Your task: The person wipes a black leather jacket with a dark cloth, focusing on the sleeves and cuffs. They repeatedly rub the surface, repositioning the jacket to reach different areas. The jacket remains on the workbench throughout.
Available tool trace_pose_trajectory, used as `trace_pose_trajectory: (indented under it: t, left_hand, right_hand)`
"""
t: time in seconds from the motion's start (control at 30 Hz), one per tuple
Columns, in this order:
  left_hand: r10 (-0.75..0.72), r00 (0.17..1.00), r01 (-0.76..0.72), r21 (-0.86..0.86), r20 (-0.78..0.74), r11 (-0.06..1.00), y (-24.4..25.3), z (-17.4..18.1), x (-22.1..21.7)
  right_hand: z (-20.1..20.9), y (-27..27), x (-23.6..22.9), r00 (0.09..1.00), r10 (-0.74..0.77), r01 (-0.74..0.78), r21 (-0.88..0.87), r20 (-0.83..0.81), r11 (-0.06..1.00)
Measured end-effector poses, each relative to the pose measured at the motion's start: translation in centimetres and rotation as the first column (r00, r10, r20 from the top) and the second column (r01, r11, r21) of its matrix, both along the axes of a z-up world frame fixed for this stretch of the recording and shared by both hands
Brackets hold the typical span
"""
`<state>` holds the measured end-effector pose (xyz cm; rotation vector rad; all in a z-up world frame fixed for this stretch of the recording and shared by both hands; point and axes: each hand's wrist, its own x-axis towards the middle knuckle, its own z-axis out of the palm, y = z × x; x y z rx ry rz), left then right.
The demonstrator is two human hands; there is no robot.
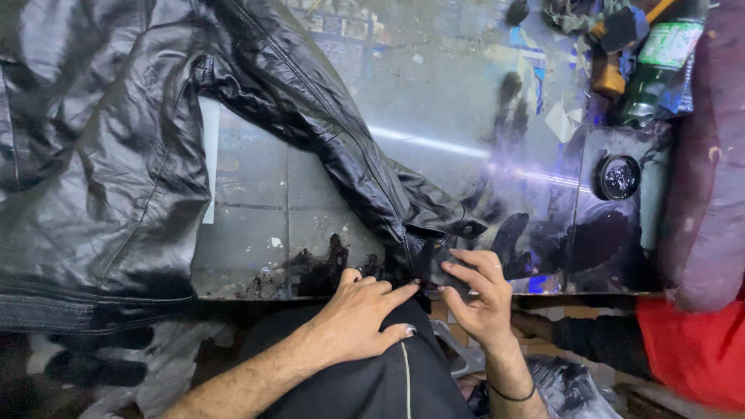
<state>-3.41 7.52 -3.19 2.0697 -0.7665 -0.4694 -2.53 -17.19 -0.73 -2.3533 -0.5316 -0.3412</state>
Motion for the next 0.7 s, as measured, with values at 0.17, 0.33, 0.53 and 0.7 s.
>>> trace_pose_trajectory:
  t: [0.17,0.33,0.53,0.7]
  left_hand:
    - [-0.001,1.0,0.001,0.006,0.031,1.0,0.4,0.7,0.3]
    - [0.01,1.0,-0.01,-0.011,0.011,1.0,1.1,1.0,0.8]
    - [0.013,0.999,-0.013,-0.007,-0.03,1.0,1.5,0.8,1.1]
    - [-0.003,1.0,0.004,-0.025,0.003,1.0,0.9,1.3,1.1]
  right_hand:
    - [-0.8,0.6,-1.4,0.993,-0.114,0.113,0.048,0.013,0.992]
    - [-1.3,-0.5,-3.2,0.953,-0.302,0.296,0.17,0.014,0.94]
    - [-1.2,-0.4,-3.9,0.932,-0.344,0.361,0.31,-0.112,0.879]
    - [-0.4,2.2,-2.1,0.952,-0.273,0.297,0.198,-0.139,0.934]
